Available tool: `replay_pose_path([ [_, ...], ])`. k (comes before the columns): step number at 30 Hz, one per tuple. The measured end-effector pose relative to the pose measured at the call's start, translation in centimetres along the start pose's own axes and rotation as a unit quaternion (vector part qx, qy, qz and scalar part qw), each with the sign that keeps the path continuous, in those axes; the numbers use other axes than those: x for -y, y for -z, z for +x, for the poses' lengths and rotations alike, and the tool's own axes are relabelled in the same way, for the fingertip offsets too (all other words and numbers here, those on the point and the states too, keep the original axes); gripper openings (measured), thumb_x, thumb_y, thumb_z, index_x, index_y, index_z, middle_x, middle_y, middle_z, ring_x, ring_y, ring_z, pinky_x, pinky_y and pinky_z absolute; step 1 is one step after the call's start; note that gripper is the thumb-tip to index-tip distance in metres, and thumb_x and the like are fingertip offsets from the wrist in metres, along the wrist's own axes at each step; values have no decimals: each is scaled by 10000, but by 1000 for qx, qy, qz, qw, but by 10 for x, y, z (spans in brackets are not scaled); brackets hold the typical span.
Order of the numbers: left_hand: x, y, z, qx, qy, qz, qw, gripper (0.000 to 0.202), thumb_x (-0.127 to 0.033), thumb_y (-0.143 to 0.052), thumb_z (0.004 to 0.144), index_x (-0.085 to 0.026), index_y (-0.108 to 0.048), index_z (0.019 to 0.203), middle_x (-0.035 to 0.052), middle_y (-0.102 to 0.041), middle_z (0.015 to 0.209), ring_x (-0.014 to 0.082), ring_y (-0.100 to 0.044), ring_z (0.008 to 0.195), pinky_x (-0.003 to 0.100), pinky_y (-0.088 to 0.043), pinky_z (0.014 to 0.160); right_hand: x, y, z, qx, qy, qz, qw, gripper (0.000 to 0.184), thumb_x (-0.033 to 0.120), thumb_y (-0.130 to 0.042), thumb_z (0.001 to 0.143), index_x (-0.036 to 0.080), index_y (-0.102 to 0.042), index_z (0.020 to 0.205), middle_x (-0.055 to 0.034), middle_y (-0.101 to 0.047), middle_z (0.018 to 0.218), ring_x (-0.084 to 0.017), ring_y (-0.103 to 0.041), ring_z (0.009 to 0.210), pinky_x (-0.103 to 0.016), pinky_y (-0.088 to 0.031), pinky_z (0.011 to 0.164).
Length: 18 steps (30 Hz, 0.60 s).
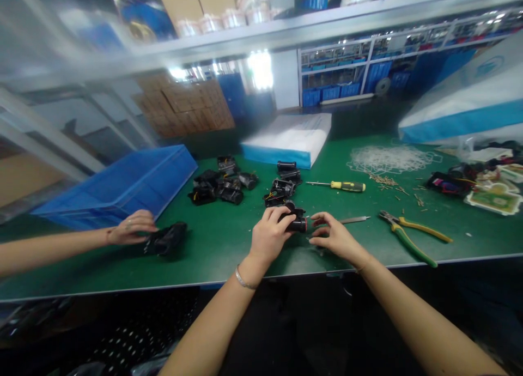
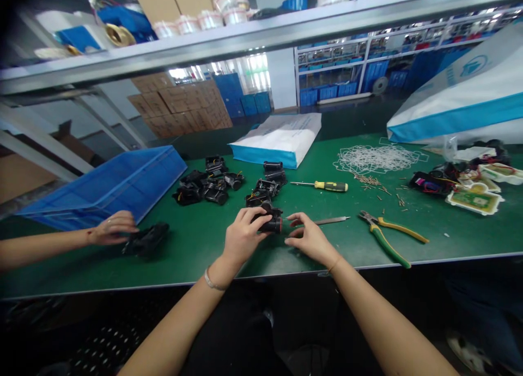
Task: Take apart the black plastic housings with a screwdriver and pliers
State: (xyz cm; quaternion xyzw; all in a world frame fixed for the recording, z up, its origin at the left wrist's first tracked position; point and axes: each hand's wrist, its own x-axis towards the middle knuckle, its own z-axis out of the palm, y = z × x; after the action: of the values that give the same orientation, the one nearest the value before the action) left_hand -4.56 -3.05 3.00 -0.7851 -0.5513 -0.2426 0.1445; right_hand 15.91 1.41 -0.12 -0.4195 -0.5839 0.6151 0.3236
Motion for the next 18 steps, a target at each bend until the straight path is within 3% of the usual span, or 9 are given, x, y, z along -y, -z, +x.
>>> replay_pose_path([
  [2, 0, -1, 0, 3, -6, 1, 1000, 359, -223, -719, 757, -269, -638, 1104, 43, -613, 1189, 233, -515, 1118, 345, -515, 888, 0, 2, -1, 0, -16, 7, 1000, 580, 466, -781, 665, 198, -564, 1131, -88, -643, 1080, -154, -652, 783, -229, -542, 571],
  [5, 0, -3, 0, 7, -18, 2, 1000, 407, -194, -744, 726, -271, -637, 1110, 46, -610, 1191, 235, -509, 1129, 350, -508, 905, 1, 0, 2, 17, -52, 8, 998, 510, 625, -552, 810, 126, -635, 876, -113, -671, 794, -167, -642, 646, -228, -507, 468],
  [7, 1, -4, 0, 13, -24, 6, 1000, 421, -173, -748, 715, -273, -638, 1109, 44, -609, 1191, 236, -505, 1134, 351, -506, 908, 2, 0, 4, 18, -46, 12, 999, 471, 608, -592, 792, 137, -620, 797, -70, -648, 703, -143, -618, 602, -210, -493, 470],
  [9, 2, -5, -1, 16, -22, 10, 1000, 406, -179, -742, 722, -273, -641, 1104, 45, -612, 1182, 238, -510, 1120, 351, -512, 886, 5, 1, 6, 6, -23, 23, 999, 402, 501, -755, 688, 175, -599, 865, -23, -652, 790, -119, -616, 662, -191, -506, 538],
  [11, 3, -5, -1, 13, -15, 12, 1000, 393, -196, -737, 732, -269, -642, 1106, 48, -619, 1166, 239, -512, 1108, 348, -516, 871, 7, 4, 6, 0, -18, 34, 999, 485, 442, -823, 619, 208, -576, 965, -11, -652, 920, -118, -627, 744, -193, -522, 589],
  [16, 3, -3, -1, -2, -13, 13, 1000, 396, -188, -740, 727, -272, -644, 1102, 36, -631, 1140, 232, -506, 1107, 343, -508, 895, 5, 0, 5, 49, -102, 52, 992, 596, 698, -490, 808, 122, -612, 901, -127, -675, 793, -175, -646, 635, -237, -502, 451],
  [18, 2, -3, -1, -5, -11, 14, 1000, 388, -188, -740, 726, -276, -650, 1093, 43, -634, 1127, 231, -513, 1098, 347, -512, 890, 3, -2, 5, 60, -107, 67, 990, 534, 652, -559, 797, 138, -603, 934, -104, -674, 790, -160, -644, 642, -221, -502, 468],
])
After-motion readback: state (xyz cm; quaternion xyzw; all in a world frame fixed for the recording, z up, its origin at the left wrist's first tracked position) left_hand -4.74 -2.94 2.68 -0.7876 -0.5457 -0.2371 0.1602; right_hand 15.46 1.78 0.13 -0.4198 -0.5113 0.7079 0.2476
